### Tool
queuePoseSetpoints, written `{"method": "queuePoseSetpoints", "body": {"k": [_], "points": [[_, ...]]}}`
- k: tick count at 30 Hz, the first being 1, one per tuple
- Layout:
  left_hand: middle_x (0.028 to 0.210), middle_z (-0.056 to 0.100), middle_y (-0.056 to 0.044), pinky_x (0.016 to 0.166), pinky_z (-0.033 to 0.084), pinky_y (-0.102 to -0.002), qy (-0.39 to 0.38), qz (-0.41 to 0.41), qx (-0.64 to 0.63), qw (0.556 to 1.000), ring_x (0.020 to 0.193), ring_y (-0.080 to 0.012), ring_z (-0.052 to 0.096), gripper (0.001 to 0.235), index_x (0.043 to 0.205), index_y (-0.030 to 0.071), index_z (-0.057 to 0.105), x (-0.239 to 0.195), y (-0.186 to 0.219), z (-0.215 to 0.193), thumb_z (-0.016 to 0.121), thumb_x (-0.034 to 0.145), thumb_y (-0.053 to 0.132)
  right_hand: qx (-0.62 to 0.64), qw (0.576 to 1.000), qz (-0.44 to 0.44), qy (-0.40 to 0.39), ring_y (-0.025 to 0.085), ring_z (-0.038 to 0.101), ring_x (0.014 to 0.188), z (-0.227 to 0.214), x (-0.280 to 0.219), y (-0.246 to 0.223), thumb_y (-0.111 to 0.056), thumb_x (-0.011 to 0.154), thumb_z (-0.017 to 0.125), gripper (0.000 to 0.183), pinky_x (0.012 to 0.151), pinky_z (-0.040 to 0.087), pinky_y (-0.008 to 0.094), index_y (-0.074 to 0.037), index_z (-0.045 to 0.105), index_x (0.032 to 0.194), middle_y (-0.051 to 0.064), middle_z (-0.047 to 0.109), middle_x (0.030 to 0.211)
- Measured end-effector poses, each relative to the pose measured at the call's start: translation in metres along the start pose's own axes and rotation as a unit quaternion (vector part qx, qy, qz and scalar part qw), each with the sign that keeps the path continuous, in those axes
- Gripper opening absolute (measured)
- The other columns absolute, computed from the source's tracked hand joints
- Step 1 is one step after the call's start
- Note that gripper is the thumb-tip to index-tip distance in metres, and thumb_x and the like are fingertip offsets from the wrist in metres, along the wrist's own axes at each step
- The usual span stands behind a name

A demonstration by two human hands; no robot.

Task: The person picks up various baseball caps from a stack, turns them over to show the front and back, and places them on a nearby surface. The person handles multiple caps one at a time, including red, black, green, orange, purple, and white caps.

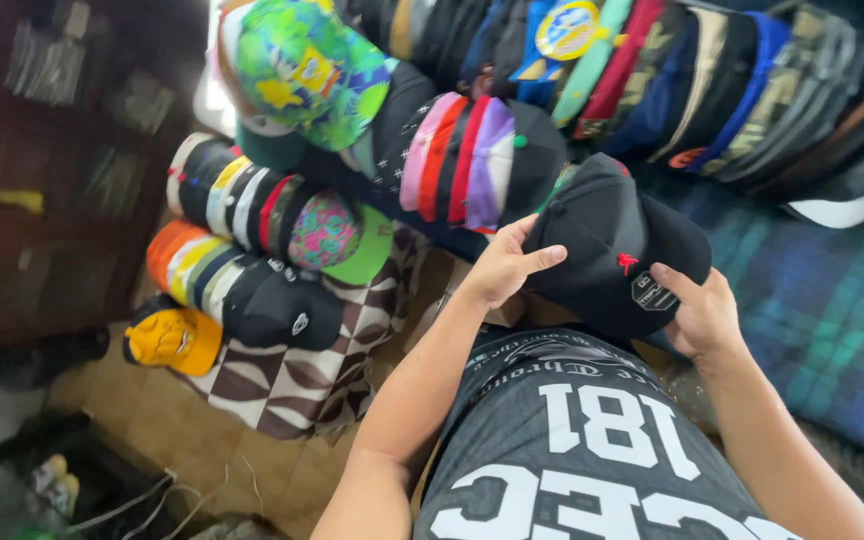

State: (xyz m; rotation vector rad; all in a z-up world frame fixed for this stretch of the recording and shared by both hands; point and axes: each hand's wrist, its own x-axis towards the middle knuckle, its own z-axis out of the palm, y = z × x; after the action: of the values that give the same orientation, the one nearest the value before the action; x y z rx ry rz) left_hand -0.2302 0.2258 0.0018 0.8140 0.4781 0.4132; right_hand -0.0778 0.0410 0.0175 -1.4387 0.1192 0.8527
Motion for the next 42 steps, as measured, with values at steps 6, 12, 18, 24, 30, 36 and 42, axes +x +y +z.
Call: {"method": "queuePoseSetpoints", "body": {"k": [6, 12, 18, 24, 30, 36, 42], "points": [[0.081, 0.074, -0.015, 0.063, 0.066, -0.037, 0.137, 0.060, -0.010, 0.989, 0.074, -0.0219, 0.075, 0.011, 0.102, -0.001, 0.070, -0.017, -0.005, -0.082, 0.074, 0.093, 0.004, -0.048, 0.996, -0.035, -0.063, 0.023, 0.074, 0.075, 0.066, -0.012, 0.002, -0.003, 0.086, 0.081, 0.024, 0.064, 0.063, 0.037, -0.003, 0.068, 0.107, 0.013, 0.068, 0.084], [0.080, 0.072, -0.019, 0.062, 0.066, -0.039, 0.181, 0.076, -0.057, 0.979, 0.072, -0.0264, 0.076, 0.013, 0.103, -0.004, 0.068, -0.037, 0.027, -0.091, 0.071, 0.096, 0.006, -0.056, 0.993, -0.040, -0.098, 0.025, 0.073, 0.072, 0.097, -0.028, 0.004, 0.000, 0.084, 0.079, 0.024, 0.058, 0.062, 0.041, 0.002, 0.066, 0.104, 0.016, 0.067, 0.081], [0.088, 0.073, -0.018, 0.071, 0.065, -0.041, 0.143, 0.030, -0.045, 0.988, 0.079, -0.0269, 0.075, 0.019, 0.113, -0.001, 0.068, -0.029, 0.042, -0.070, 0.069, 0.096, 0.006, -0.068, 0.994, -0.051, -0.062, 0.024, 0.069, 0.075, 0.075, -0.019, 0.012, -0.001, 0.079, 0.081, 0.031, 0.060, 0.060, 0.042, 0.005, 0.064, 0.104, 0.016, 0.067, 0.082], [0.093, 0.073, -0.014, 0.078, 0.061, -0.037, -0.010, -0.036, 0.073, 0.997, 0.089, -0.0227, 0.073, 0.017, 0.112, 0.003, 0.068, -0.011, 0.042, -0.023, 0.066, 0.096, 0.010, -0.172, 0.983, -0.051, -0.024, 0.030, 0.070, 0.085, -0.014, -0.010, 0.009, -0.006, 0.079, 0.081, 0.033, 0.070, 0.057, 0.046, 0.003, 0.071, 0.109, 0.021, 0.073, 0.088], [0.084, 0.073, -0.021, 0.068, 0.064, -0.043, -0.050, -0.143, 0.008, 0.988, 0.075, -0.0337, 0.076, 0.013, 0.103, -0.002, 0.066, 0.056, -0.061, -0.020, 0.063, 0.098, 0.009, 0.179, 0.982, 0.019, 0.052, 0.032, 0.074, 0.074, -0.073, -0.057, -0.022, 0.011, 0.075, 0.075, 0.027, 0.063, 0.062, 0.045, 0.002, 0.072, 0.100, 0.018, 0.071, 0.080], [0.085, 0.074, -0.022, 0.070, 0.065, -0.043, -0.097, -0.161, 0.080, 0.979, 0.076, -0.0296, 0.077, 0.012, 0.099, -0.003, 0.066, 0.069, -0.087, 0.130, 0.061, 0.100, 0.008, 0.330, 0.922, 0.006, 0.201, 0.040, 0.072, 0.067, -0.167, -0.052, 0.015, 0.016, 0.067, 0.070, 0.025, 0.058, 0.059, 0.054, 0.001, 0.067, 0.087, 0.024, 0.064, 0.073], [0.098, 0.077, -0.018, 0.083, 0.063, -0.040, -0.134, -0.166, 0.109, 0.971, 0.090, -0.0259, 0.077, 0.022, 0.114, -0.001, 0.070, 0.061, -0.116, 0.202, 0.061, 0.102, 0.015, 0.355, 0.903, -0.015, 0.244, 0.039, 0.073, 0.066, -0.226, -0.061, 0.005, 0.012, 0.070, 0.070, 0.023, 0.059, 0.061, 0.053, 0.000, 0.068, 0.089, 0.022, 0.065, 0.072]]}}
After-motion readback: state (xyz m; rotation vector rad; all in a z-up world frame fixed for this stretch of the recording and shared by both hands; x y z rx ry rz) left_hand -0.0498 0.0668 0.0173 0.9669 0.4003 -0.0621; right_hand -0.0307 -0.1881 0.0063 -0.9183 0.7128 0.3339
